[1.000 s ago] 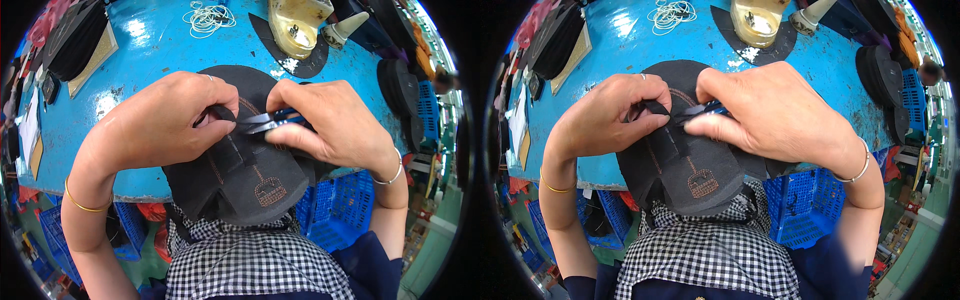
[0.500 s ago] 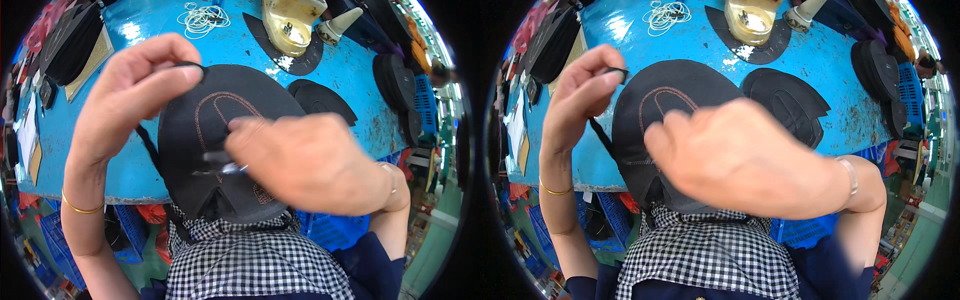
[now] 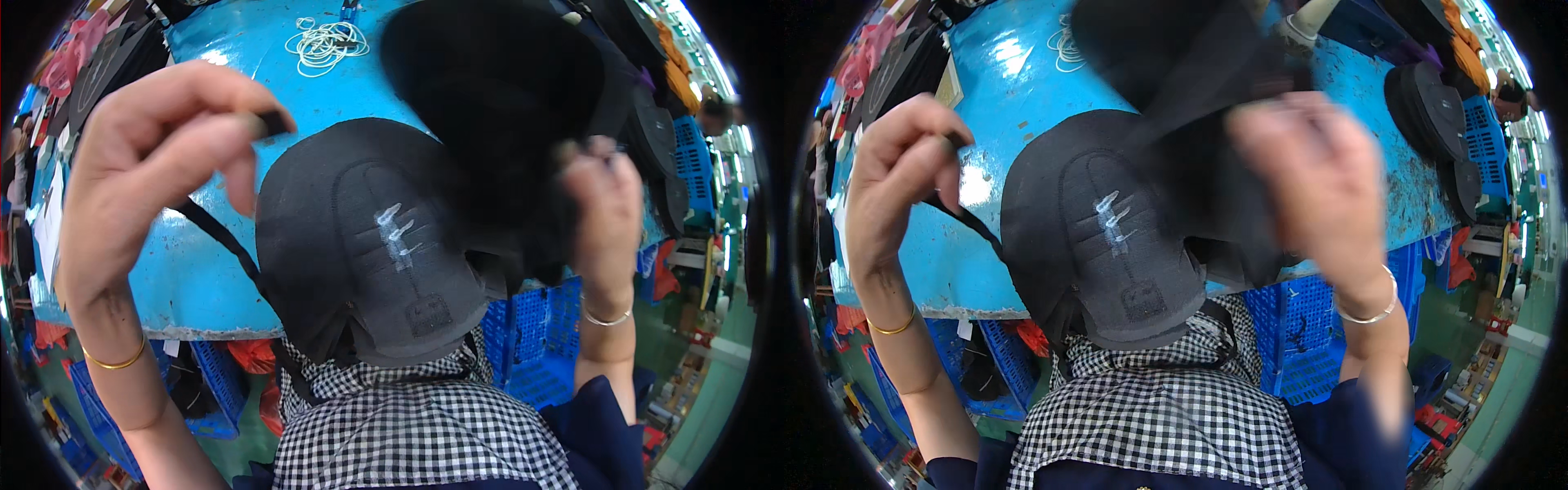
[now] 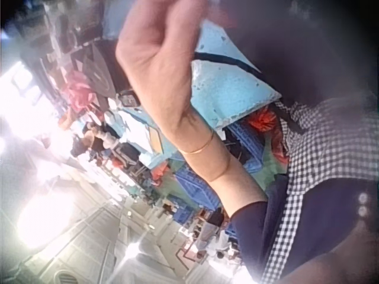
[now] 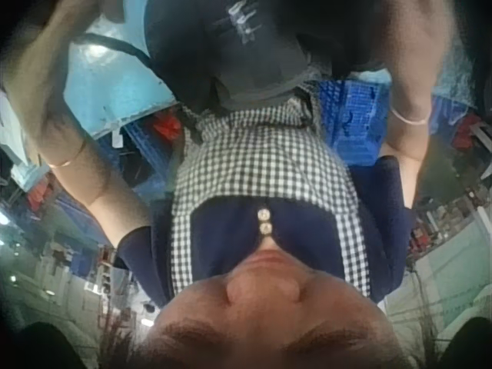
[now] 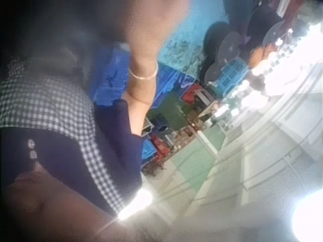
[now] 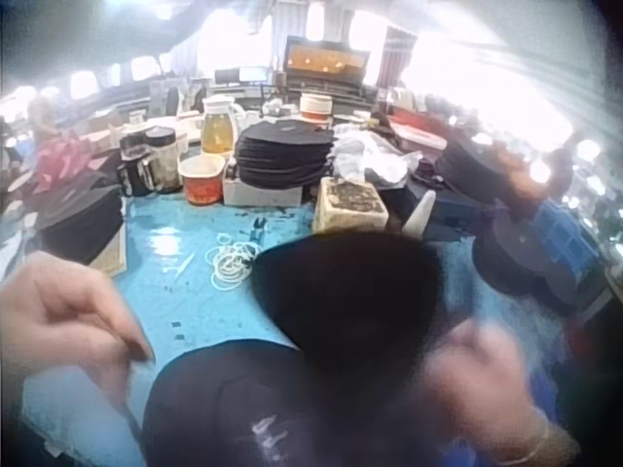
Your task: The person stitches and trims shoe upper components and black fabric strips with thread, using scissors and nippers at a workbench.
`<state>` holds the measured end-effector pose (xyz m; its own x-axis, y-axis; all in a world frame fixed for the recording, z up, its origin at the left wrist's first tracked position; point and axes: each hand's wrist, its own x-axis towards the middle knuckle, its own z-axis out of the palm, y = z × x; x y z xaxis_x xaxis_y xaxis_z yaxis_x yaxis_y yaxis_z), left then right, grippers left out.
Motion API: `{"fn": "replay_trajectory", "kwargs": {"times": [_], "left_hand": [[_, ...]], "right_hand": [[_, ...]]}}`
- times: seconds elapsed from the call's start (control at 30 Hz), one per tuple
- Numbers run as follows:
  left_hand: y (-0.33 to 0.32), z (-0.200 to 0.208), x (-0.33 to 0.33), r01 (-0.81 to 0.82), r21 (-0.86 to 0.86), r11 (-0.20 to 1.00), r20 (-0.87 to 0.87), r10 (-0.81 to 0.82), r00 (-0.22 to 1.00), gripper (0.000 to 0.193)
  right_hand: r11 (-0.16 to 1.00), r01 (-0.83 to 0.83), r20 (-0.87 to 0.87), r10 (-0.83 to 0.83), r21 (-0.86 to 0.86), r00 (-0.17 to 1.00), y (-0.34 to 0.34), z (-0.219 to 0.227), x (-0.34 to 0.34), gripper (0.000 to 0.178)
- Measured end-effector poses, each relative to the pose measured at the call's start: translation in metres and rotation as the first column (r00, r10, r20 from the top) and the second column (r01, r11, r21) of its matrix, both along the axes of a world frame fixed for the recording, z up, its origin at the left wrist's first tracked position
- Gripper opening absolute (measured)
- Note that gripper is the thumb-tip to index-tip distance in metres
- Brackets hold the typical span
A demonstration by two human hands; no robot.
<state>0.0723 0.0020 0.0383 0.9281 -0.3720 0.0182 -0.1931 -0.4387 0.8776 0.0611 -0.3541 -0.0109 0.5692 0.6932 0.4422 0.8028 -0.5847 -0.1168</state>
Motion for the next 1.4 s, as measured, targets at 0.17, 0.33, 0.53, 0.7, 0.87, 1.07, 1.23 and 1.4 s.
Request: {"fn": "replay_trajectory", "kwargs": {"times": [0.17,0.33,0.53,0.7,0.87,1.07,1.23,1.4], "left_hand": [[-0.047,-0.013,0.016,0.317,-0.025,0.948,-0.219,-0.314,0.924,0.013],[-0.072,-0.020,0.035,0.577,0.173,0.798,-0.365,-0.492,0.790,0.009],[-0.081,-0.034,0.039,0.631,0.289,0.721,-0.345,-0.536,0.771,0.010],[-0.082,-0.029,0.037,0.615,0.255,0.746,-0.369,-0.513,0.775,0.010],[-0.084,-0.036,0.034,0.584,0.307,0.752,-0.278,-0.516,0.811,0.014],[-0.071,-0.033,0.038,0.472,0.417,0.777,-0.054,-0.497,0.866,0.019],[-0.068,-0.030,0.046,0.507,0.350,0.787,-0.259,-0.439,0.860,0.017],[-0.068,-0.032,0.043,0.484,0.398,0.780,-0.168,-0.456,0.874,0.014]], "right_hand": [[0.014,0.857,-0.851,0.121,0.516,0.511,-0.114,-0.053,-0.039,0.028],[0.282,0.915,-0.891,-0.269,0.289,0.365,-0.145,-0.065,-0.044,0.025],[0.429,0.809,-0.879,-0.065,0.402,0.472,-0.090,-0.041,-0.032,0.021],[0.722,0.441,-0.764,0.188,0.534,0.617,-0.027,-0.011,-0.023,0.020],[0.949,-0.192,-0.598,0.308,0.251,0.740,0.008,-0.003,0.007,0.019],[0.974,-0.215,-0.501,0.219,0.066,0.838,0.028,-0.009,0.003,0.021],[0.917,-0.321,-0.596,0.397,0.235,0.698,0.025,-0.015,0.020,0.020],[0.970,-0.238,-0.444,0.233,0.045,0.865,0.038,-0.006,0.020,0.019]]}}
